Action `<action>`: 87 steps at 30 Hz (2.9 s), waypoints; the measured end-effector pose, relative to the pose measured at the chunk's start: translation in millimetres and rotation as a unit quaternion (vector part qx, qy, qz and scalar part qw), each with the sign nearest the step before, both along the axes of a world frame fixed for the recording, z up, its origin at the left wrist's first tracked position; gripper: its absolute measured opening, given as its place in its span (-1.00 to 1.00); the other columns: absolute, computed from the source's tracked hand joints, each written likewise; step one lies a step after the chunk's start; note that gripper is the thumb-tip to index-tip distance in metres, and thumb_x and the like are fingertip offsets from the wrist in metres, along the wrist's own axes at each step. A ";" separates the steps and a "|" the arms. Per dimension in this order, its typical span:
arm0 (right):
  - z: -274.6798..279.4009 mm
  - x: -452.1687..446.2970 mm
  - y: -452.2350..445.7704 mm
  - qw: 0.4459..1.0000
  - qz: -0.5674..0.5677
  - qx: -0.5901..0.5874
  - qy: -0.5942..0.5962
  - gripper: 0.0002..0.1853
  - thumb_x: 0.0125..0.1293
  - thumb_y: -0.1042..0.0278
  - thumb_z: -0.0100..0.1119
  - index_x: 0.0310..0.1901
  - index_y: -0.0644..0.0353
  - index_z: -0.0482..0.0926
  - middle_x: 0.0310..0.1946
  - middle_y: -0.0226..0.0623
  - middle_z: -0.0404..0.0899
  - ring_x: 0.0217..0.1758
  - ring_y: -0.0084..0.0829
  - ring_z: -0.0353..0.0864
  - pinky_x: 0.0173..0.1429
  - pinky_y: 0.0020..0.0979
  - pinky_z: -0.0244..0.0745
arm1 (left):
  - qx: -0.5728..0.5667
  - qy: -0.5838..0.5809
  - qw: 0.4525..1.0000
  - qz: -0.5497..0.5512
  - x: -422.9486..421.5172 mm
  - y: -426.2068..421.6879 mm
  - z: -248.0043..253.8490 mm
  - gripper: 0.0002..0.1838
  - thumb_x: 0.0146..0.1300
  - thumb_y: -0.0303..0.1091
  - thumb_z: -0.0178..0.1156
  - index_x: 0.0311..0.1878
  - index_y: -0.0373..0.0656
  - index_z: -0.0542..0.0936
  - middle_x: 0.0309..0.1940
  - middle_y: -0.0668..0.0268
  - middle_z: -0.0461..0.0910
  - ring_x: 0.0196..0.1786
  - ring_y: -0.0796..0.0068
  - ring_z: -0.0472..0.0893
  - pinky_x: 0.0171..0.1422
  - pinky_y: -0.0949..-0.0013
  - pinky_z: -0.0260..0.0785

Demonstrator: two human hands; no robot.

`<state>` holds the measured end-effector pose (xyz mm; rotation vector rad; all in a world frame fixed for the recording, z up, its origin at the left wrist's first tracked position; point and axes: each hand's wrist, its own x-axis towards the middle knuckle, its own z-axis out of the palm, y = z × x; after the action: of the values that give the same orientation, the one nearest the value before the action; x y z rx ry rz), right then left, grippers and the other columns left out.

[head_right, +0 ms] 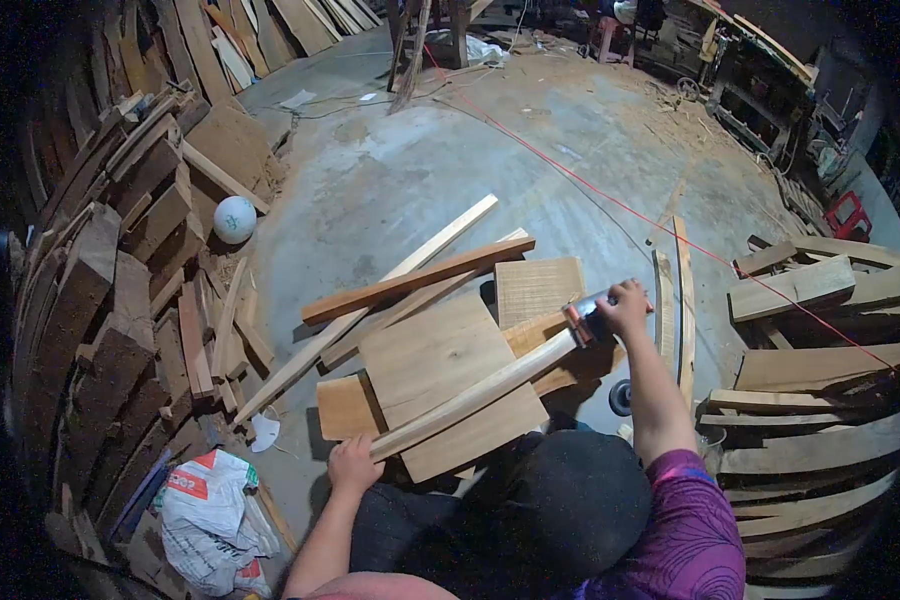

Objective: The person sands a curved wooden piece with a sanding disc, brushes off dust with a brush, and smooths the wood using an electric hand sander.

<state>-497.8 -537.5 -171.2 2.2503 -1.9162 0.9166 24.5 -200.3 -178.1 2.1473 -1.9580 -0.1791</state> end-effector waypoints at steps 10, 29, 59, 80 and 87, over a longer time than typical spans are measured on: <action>19.7 157.8 147.5 0.954 0.297 -0.038 -0.014 -0.74 -0.12 0.10 0.40 -0.46 0.08 0.63 -0.35 -0.28 0.48 -0.06 -0.14 0.49 0.39 0.06 0.26 | 0.021 -0.011 1.000 -0.008 -0.7 -3.5 3.3 -0.55 -0.09 -0.21 0.51 -0.08 -0.04 0.63 -0.16 0.23 0.72 -0.04 0.15 0.71 0.05 0.08 0.55; 22.8 159.9 138.8 0.937 0.344 -0.030 0.053 -0.73 -0.05 0.03 0.37 -0.47 0.06 0.65 -0.28 -0.23 0.59 -0.01 -0.11 0.54 0.29 0.07 0.32 | 0.053 -0.040 0.998 0.001 0.3 -1.1 -2.8 -0.52 -0.08 -0.16 0.52 -0.06 -0.03 0.62 -0.14 0.23 0.72 0.03 0.15 0.70 0.12 0.07 0.54; -8.6 70.1 22.0 0.999 -0.019 0.023 0.022 -0.68 0.08 0.06 0.30 -0.39 0.18 0.76 -0.27 -0.09 0.71 -0.01 0.02 0.59 0.13 0.05 0.45 | -0.005 -0.020 1.000 0.000 1.6 -3.3 -3.0 -0.60 -0.08 -0.19 0.51 -0.17 -0.05 0.61 -0.21 0.23 0.69 -0.06 0.14 0.70 0.03 0.06 0.52; 18.5 118.1 116.6 0.969 0.244 -0.022 0.031 -0.75 0.01 0.12 0.31 -0.53 0.13 0.58 -0.44 -0.20 0.50 -0.08 -0.08 0.55 0.41 0.06 0.37 | 0.011 -0.056 0.998 -0.018 -1.6 -6.1 -9.7 -0.55 -0.18 -0.31 0.51 -0.18 -0.13 0.53 -0.21 0.17 0.64 -0.07 0.06 0.66 0.02 0.02 0.51; 10.0 -16.1 -12.5 0.992 -0.053 0.093 0.067 -0.58 0.22 -0.03 0.17 -0.31 0.23 0.74 -0.26 0.04 0.63 -0.05 0.08 0.61 0.10 0.05 0.51 | 0.020 -0.059 0.998 0.002 0.5 -6.4 -6.1 -0.54 -0.15 -0.22 0.54 -0.15 -0.06 0.59 -0.24 0.18 0.65 -0.05 0.08 0.65 0.03 0.03 0.50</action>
<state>-514.0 -550.0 -161.2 2.2141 -2.1154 0.5804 25.0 -206.7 -184.2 2.2351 -2.0286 -0.0927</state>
